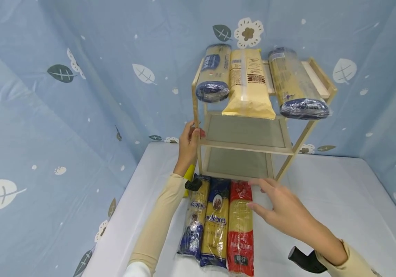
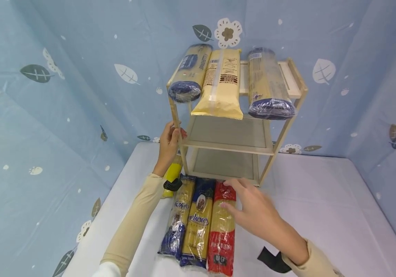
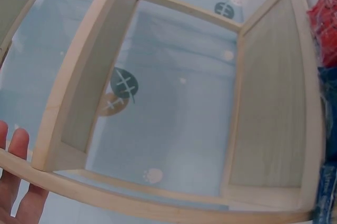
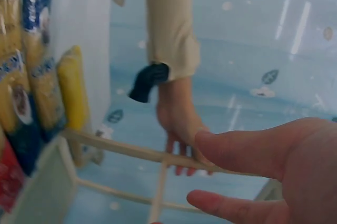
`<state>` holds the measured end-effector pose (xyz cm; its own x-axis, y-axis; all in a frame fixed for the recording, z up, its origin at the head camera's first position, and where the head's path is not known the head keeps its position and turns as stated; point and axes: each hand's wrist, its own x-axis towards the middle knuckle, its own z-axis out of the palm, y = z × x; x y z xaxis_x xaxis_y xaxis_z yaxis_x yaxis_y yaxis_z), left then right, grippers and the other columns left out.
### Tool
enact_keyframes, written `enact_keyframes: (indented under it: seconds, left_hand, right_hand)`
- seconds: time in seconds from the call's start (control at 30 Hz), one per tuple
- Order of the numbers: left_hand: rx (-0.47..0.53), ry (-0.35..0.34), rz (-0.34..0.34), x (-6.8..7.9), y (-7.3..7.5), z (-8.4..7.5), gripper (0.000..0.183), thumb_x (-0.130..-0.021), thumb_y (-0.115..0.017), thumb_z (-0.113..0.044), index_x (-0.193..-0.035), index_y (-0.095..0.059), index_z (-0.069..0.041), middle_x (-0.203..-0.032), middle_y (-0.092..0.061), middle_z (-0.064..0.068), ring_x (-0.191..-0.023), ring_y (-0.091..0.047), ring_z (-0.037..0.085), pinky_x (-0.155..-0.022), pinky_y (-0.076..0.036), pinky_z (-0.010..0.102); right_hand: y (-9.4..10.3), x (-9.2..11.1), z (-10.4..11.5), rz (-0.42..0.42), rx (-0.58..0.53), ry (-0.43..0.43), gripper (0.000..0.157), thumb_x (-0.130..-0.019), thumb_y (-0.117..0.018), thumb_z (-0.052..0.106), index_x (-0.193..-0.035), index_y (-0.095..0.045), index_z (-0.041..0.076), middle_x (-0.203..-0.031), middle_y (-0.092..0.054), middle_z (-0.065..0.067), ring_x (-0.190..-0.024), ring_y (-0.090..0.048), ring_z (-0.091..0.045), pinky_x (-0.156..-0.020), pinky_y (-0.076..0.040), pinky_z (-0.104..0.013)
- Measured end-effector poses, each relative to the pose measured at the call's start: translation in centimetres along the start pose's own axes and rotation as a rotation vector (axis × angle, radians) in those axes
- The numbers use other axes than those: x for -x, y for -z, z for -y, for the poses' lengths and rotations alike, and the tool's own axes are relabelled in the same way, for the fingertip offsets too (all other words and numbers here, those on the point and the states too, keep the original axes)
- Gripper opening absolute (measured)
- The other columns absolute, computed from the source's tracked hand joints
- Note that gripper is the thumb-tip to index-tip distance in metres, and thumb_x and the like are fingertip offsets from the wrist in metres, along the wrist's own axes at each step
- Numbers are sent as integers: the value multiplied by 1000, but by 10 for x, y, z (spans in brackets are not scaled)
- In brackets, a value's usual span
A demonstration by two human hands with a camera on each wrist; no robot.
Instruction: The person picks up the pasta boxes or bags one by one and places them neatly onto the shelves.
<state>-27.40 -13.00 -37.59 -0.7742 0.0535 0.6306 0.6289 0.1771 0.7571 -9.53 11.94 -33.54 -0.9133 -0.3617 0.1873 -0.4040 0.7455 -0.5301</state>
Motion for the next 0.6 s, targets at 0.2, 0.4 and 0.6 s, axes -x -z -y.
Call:
enact_keyframes:
  seconds: [0.2,0.4,0.6]
  left_hand:
    - [-9,26,2,-1,-1,0,30,-101,-39,0,-130,-45,6,-94,-61,26,-86,-61,38,-85,-48,46]
    - [9,24,7,-1,0,0,30,-101,-39,-2,-130,-45,7,-94,-61,27,-86,-61,39,-85,-48,46]
    - [-6,3,-1,-1,0,1,29,-101,-39,1,-128,-46,7,-93,-61,27,-85,-61,38,-82,-49,45]
  right_hand:
    - [-24,3,-13,12,-3,-72,51,-80,-77,26,-124,-57,10,-119,-57,-14,-93,-63,-31,-60,-53,-39]
    - [-47,7,-27,45,-23,-165,62,-81,-75,32,-131,-51,5,-120,-54,-19,-91,-61,-30,-57,-51,-36]
    - [-74,11,-40,109,-65,-290,72,-80,-74,42,-135,-45,6,-120,-51,-23,-85,-60,-28,-54,-47,-34]
